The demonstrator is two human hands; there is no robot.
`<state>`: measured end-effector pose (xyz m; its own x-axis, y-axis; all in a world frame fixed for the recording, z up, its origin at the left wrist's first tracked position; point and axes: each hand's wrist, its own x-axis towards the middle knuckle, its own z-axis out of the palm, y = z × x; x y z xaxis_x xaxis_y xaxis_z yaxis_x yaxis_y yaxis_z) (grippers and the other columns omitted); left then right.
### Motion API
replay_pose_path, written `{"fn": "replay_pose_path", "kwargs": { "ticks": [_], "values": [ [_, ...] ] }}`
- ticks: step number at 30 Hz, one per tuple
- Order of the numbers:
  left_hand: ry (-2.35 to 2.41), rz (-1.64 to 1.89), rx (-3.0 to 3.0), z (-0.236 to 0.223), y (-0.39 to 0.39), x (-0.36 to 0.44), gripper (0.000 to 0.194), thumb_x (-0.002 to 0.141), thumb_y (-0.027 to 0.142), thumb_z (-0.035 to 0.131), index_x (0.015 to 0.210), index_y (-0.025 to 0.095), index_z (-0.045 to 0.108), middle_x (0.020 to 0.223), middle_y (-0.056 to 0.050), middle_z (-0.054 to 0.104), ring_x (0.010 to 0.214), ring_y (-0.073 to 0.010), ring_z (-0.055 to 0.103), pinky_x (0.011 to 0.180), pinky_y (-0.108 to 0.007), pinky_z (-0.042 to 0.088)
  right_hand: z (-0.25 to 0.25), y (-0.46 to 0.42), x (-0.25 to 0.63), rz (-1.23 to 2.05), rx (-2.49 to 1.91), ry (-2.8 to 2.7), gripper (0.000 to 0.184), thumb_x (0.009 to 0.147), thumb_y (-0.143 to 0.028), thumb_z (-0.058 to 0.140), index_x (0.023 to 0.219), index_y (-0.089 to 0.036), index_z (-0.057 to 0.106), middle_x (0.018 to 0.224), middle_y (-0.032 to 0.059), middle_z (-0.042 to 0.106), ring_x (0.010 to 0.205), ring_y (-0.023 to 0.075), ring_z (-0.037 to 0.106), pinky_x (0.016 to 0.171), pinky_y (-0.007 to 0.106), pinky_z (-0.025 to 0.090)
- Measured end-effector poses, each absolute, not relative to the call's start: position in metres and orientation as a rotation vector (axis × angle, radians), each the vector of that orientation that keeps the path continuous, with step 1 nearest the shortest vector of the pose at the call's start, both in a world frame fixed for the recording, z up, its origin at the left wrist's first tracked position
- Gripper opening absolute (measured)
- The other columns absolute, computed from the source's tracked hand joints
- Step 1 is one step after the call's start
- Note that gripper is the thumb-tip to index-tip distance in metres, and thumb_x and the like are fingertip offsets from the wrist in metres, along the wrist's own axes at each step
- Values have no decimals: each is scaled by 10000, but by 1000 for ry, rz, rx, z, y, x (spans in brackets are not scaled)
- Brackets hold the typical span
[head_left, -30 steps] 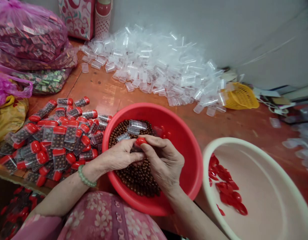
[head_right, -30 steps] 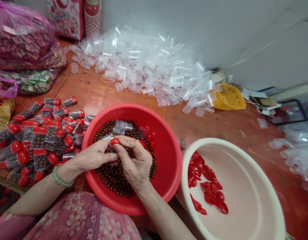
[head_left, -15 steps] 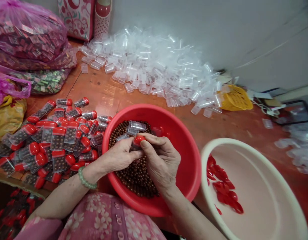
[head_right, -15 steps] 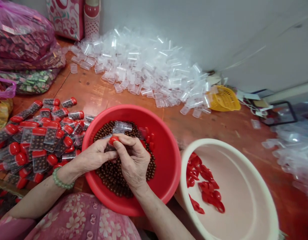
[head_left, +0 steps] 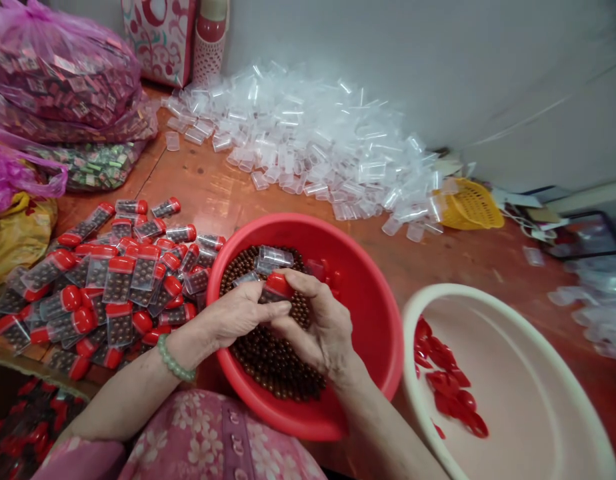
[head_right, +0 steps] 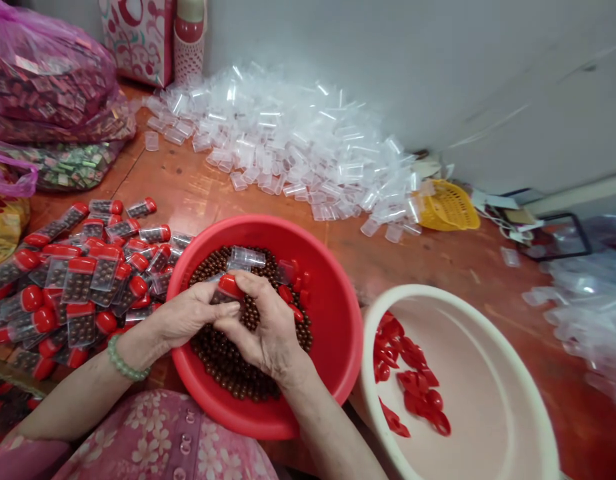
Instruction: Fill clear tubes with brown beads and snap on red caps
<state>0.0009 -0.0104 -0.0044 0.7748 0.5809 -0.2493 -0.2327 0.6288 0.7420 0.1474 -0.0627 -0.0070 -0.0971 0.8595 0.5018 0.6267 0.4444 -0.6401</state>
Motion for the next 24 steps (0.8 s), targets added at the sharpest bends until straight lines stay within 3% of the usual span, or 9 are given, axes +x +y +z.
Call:
{"fn": "replay_pose_path", "kwargs": {
  "ticks": [3,10,17,21,24],
  "values": [
    [513,440,638,-3,-9,0,412,618,459,806,686,110,597,626,1,576,585,-91,524,620,-233,408,-8,-61,147,202,-1294,-1986,811,724,-489,755,1375,-184,380,1198,173,598,1108,325,608,898,485,544],
    [449,406,546,0,-5,-1,421,588,439,840,633,92,605,607,-10,585,571,-86,555,611,-215,426,-5,-53,138,-101,-1318,-2034,605,765,-332,657,1294,-142,434,1030,145,633,928,280,635,775,434,551],
    [422,383,566,-3,-5,-4,447,585,479,842,639,96,620,625,-16,600,587,-85,568,631,-213,454,0,-53,139,-161,-1284,-2059,625,770,-344,665,1316,-172,414,976,110,652,862,259,644,732,410,544],
    [500,405,505,0,-6,-1,572,726,680,621,719,109,635,652,-51,632,560,-125,585,592,-264,493,0,-54,136,-128,-1292,-2081,675,774,-366,695,1342,-140,408,1065,164,638,960,285,627,780,427,550],
    [731,496,558,-1,-11,2,519,839,616,483,843,126,655,803,-84,690,722,-191,646,648,-304,528,1,-58,132,-173,-1248,-2118,676,798,-305,661,1376,-106,373,1098,189,627,1007,286,615,816,432,547]
  ]
}}
